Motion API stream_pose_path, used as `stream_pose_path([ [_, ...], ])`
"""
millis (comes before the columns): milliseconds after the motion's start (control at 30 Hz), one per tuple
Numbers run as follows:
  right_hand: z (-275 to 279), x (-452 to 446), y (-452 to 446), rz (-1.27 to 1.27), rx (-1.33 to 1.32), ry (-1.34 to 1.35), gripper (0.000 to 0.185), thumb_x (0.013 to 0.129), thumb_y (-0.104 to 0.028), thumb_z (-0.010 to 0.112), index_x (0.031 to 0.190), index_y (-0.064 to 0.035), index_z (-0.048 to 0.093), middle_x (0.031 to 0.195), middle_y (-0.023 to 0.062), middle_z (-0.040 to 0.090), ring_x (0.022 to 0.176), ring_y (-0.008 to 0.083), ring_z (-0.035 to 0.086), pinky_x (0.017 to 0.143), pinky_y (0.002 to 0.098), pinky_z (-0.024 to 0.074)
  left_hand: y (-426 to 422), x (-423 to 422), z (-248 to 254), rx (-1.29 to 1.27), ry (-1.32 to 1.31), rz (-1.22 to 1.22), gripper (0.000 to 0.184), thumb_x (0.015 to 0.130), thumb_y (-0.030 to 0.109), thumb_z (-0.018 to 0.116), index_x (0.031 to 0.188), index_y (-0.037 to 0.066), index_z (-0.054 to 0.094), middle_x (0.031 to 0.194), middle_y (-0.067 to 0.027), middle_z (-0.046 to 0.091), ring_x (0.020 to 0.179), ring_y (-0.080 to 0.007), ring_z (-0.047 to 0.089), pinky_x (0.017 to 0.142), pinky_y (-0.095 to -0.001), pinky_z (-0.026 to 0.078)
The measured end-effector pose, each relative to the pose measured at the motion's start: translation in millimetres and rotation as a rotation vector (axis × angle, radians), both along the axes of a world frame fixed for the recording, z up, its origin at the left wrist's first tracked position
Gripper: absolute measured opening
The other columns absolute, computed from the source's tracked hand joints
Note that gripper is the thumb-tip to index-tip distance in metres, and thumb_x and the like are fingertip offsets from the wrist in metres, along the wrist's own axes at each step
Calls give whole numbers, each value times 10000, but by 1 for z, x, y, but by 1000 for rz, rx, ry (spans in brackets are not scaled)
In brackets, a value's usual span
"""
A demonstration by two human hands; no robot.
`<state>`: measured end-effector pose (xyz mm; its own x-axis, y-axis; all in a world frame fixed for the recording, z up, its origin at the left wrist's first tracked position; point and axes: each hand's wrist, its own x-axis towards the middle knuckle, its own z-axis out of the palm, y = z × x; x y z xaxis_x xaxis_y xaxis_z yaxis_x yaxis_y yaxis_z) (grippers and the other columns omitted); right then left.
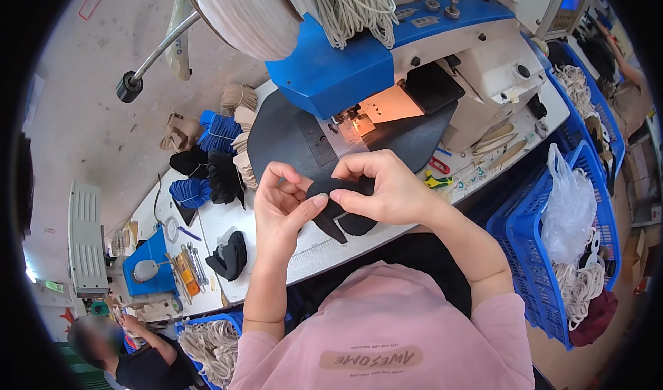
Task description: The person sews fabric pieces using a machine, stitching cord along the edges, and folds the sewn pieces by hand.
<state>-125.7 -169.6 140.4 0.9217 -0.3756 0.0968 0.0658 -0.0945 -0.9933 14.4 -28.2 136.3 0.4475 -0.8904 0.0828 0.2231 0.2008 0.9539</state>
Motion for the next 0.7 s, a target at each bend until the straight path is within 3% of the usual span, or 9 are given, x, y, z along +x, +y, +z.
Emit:
stream_pose_path([
  [400, -2, 1, 0, 23, 149, -17, 86, 845, -60, 655, 835, 21, 627, 750, 21, 635, 708, 46, 558, 644, 234, 462, 0, -2, 3, 51, 14, -8, 399, 790, -103, 732, 1008, 67, 443, 907, -83, 655, 831, -116, 653, 758, -237, 548],
  [533, -1, 1, 0, 21, 169, 8, 96, 813, -65, 667, 842, 20, 633, 759, 16, 626, 706, 59, 541, 636, 230, 432, 0, -3, 3, 51, -43, 0, 352, 817, -79, 729, 993, 53, 454, 919, -91, 670, 822, -84, 640, 709, -211, 522],
  [700, 2, -1, 1, 32, 69, -5, 94, 812, -65, 666, 829, 17, 624, 759, 15, 624, 710, 57, 540, 637, 226, 431, -3, -3, -1, -6, -42, 26, 339, 815, -73, 732, 967, 55, 458, 915, -94, 668, 792, -78, 632, 710, -213, 523],
])
